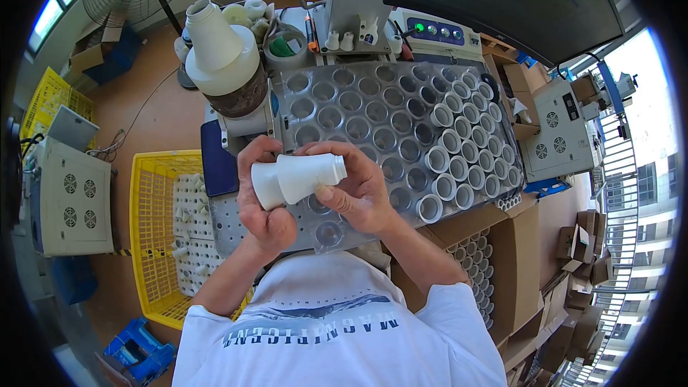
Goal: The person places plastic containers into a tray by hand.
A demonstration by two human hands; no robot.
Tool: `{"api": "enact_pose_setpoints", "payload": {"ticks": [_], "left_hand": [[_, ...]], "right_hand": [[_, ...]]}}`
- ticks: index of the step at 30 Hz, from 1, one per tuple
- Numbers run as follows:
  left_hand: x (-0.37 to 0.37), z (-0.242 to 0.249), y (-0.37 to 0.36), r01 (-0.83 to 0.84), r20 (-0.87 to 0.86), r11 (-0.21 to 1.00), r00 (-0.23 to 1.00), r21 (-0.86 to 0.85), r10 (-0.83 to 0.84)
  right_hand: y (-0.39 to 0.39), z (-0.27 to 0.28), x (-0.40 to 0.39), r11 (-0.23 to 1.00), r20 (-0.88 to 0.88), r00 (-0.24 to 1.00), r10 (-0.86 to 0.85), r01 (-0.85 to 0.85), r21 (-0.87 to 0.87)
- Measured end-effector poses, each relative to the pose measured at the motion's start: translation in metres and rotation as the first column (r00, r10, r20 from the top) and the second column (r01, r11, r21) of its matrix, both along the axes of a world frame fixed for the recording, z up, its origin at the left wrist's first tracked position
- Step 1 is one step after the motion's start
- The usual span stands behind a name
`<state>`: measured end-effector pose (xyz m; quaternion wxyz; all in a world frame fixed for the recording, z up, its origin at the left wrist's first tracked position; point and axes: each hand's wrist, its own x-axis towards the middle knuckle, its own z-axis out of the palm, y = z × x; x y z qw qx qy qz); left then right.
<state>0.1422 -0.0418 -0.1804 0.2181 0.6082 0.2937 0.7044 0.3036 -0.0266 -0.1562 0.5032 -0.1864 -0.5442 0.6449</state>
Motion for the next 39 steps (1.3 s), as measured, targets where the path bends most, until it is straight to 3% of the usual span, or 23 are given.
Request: {"api": "enact_pose_setpoints", "payload": {"ticks": [1,5,7,8,10,11,13,16,17,19,20,21,22,24,26,28,30,31,33,34,36,37,39], "left_hand": [[0.001,0.000,0.000,0.037,-0.003,0.999,0.999,0.010,-0.037],[0.011,0.005,-0.001,0.100,0.059,0.990,0.994,-0.100,-0.094],[0.011,0.010,0.003,0.088,0.021,0.993,0.996,-0.082,-0.087],[0.011,0.011,0.004,0.095,0.023,0.993,0.995,-0.072,-0.094],[0.009,0.013,0.005,0.041,-0.217,0.998,0.975,-0.037,-0.048],[0.008,0.017,0.004,0.048,-0.214,0.999,0.976,-0.020,-0.051],[0.005,0.036,0.003,-0.290,-0.618,0.953,0.735,0.086,0.279],[-0.005,0.053,0.002,-0.228,-0.525,0.970,0.818,0.080,0.236],[-0.009,0.053,0.001,-0.237,-0.510,0.964,0.818,0.120,0.264],[-0.018,0.043,-0.007,0.023,-0.325,0.991,0.945,0.132,0.021],[-0.020,0.035,-0.012,0.023,-0.324,0.989,0.946,0.148,0.026],[-0.021,0.026,-0.016,0.111,-0.308,0.994,0.946,0.018,-0.100],[-0.021,0.015,-0.020,0.199,-0.277,0.973,0.934,-0.114,-0.224],[-0.018,-0.021,-0.022,0.218,-0.295,0.954,0.916,-0.208,-0.273],[-0.014,-0.062,-0.021,0.230,-0.302,0.925,0.898,-0.302,-0.321],[-0.011,-0.093,-0.017,0.250,-0.264,0.883,0.890,-0.398,-0.371],[-0.013,-0.089,-0.017,0.237,-0.289,0.908,0.893,-0.346,-0.344],[-0.014,-0.088,-0.017,0.230,-0.315,0.925,0.892,-0.301,-0.324],[-0.016,-0.093,-0.017,0.250,-0.291,0.918,0.894,-0.306,-0.341],[-0.017,-0.095,-0.017,0.274,-0.269,0.909,0.892,-0.314,-0.362],[-0.016,-0.099,-0.020,0.295,-0.225,0.901,0.900,-0.319,-0.374],[-0.015,-0.098,-0.019,0.315,-0.186,0.892,0.903,-0.325,-0.386],[-0.017,-0.094,-0.020,0.319,-0.189,0.886,0.899,-0.336,-0.395]], "right_hand": [[-0.002,0.000,-0.002,0.999,0.074,0.997,-0.026,0.023,0.045],[-0.012,-0.002,-0.017,0.997,0.012,0.997,-0.072,0.073,-0.040],[-0.015,0.006,-0.025,0.963,-0.120,0.988,-0.093,0.058,-0.265],[-0.016,0.011,-0.025,0.965,-0.118,0.988,-0.099,0.066,-0.255],[-0.015,0.020,-0.025,0.901,-0.165,0.981,-0.105,0.023,-0.434],[-0.014,0.020,-0.022,0.908,-0.162,0.981,-0.109,0.031,-0.419],[-0.006,0.021,-0.013,0.851,-0.148,0.983,-0.112,0.018,-0.524],[0.000,0.052,-0.010,0.886,-0.290,0.954,-0.071,-0.073,-0.457],[0.006,0.067,-0.010,0.932,-0.323,0.944,-0.068,-0.054,-0.357],[0.026,0.103,-0.005,0.980,-0.321,0.944,-0.072,0.008,-0.197],[0.039,0.122,-0.006,0.995,-0.325,0.941,-0.093,0.075,-0.068],[0.055,0.143,-0.009,0.991,-0.303,0.945,-0.120,0.133,0.023],[0.075,0.166,-0.013,0.976,-0.285,0.947,-0.150,0.187,0.110],[0.118,0.211,-0.034,0.891,-0.206,0.931,-0.301,0.351,0.287],[0.177,0.244,-0.057,0.795,-0.165,0.913,-0.374,0.407,0.450],[0.233,0.262,-0.086,0.701,-0.173,0.863,-0.474,0.489,0.520],[0.291,0.270,-0.110,0.485,-0.074,0.678,-0.731,0.594,0.642],[0.308,0.273,-0.119,0.487,-0.073,0.682,-0.728,0.588,0.646],[0.338,0.278,-0.133,0.254,0.163,0.236,-0.958,0.433,0.865],[0.359,0.278,-0.137,0.254,0.163,0.238,-0.958,0.428,0.868],[0.391,0.279,-0.136,0.279,0.322,-0.135,-0.937,0.266,0.923],[0.400,0.282,-0.136,0.279,0.321,-0.137,-0.937,0.258,0.925],[0.414,0.284,-0.131,0.462,0.521,-0.310,-0.796,0.245,0.852]]}}
